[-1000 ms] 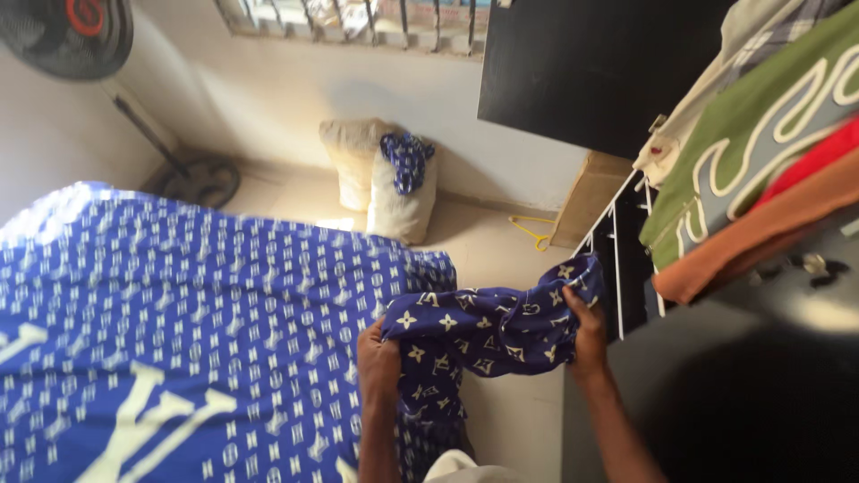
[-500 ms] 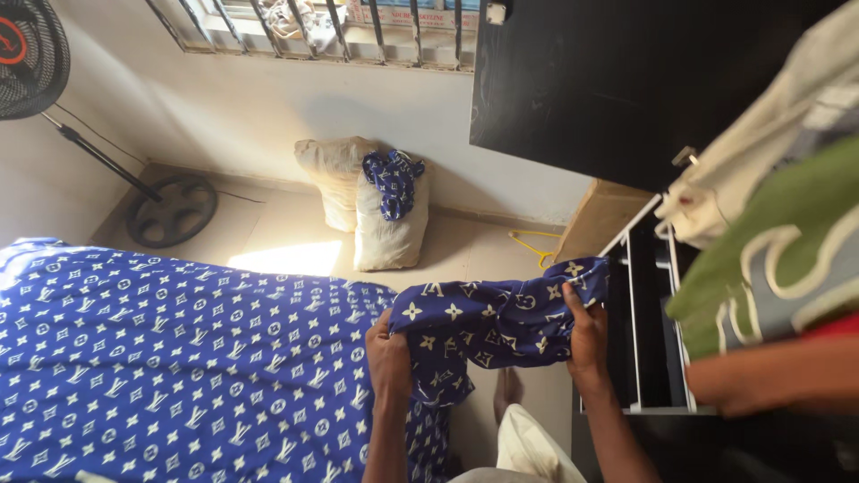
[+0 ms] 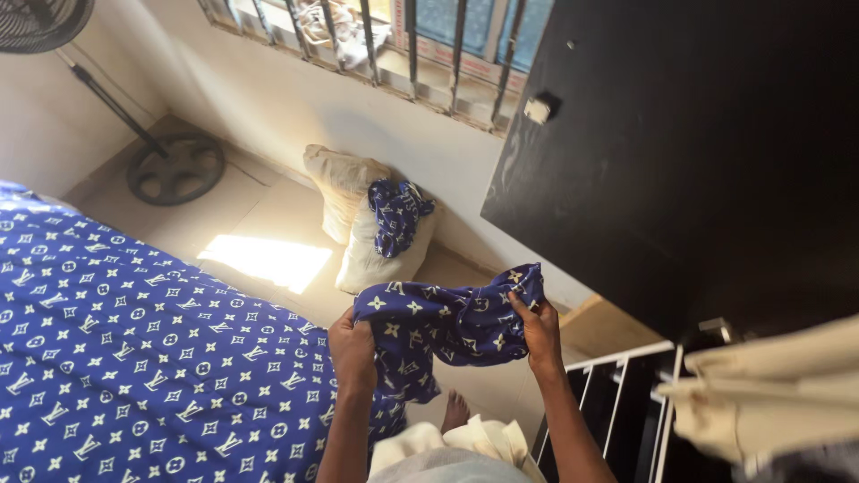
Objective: The person removes pillowcases from several pillows on a bed, places the bare pillows on the floor, and hangs the removed pillowcases on a window grille. The person handles a blue patterned pillowcase, a purple pillowcase, and a red pillowcase.
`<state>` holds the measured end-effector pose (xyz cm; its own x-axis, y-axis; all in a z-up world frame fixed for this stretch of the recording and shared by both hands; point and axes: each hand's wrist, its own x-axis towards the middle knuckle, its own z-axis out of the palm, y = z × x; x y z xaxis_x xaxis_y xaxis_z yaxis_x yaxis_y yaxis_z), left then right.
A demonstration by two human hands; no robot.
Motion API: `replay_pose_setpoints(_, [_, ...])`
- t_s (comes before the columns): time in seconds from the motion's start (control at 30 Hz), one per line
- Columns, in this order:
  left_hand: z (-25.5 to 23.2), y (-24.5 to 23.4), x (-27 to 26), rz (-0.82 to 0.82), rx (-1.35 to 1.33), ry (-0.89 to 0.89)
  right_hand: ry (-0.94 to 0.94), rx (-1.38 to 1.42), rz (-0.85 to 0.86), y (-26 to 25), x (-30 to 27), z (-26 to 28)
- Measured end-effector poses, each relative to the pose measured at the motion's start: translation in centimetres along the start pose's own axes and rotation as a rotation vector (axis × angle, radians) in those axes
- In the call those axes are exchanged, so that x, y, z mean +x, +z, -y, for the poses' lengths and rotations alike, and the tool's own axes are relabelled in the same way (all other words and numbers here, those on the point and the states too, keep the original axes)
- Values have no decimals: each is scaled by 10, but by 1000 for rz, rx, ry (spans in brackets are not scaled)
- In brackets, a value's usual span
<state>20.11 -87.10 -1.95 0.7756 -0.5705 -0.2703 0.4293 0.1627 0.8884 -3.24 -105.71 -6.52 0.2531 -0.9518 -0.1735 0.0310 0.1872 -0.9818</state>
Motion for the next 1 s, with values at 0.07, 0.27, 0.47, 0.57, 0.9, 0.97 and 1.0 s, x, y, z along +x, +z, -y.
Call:
replay_pose_setpoints(0.07, [8,12,16,-26,-1,22,5,-2,47,7,23,9])
replay_pose_setpoints(0.27, [11,42,61,-57,-115,8,26,-83,88,39,92,5])
replay_pose_setpoints(0.47, [-4,61,121,7,-97,18,-60,-209,-31,86,152,-31])
replay_pose_setpoints(0.57, [-5,72,169,-36,-19,-48,-4,-309,-63,109,191,-56])
replay_pose_setpoints(0.9, [15,109,353,-68,351,-121,106,-376,-56,197,347,-130])
replay_pose_setpoints(0.97, [23,115,388,-77,504,-78,146,-510,-104,206,368,-115])
replay_pose_setpoints(1.0, [27,119,406,-85,580,-51,117,-474,-87,214,378,-107])
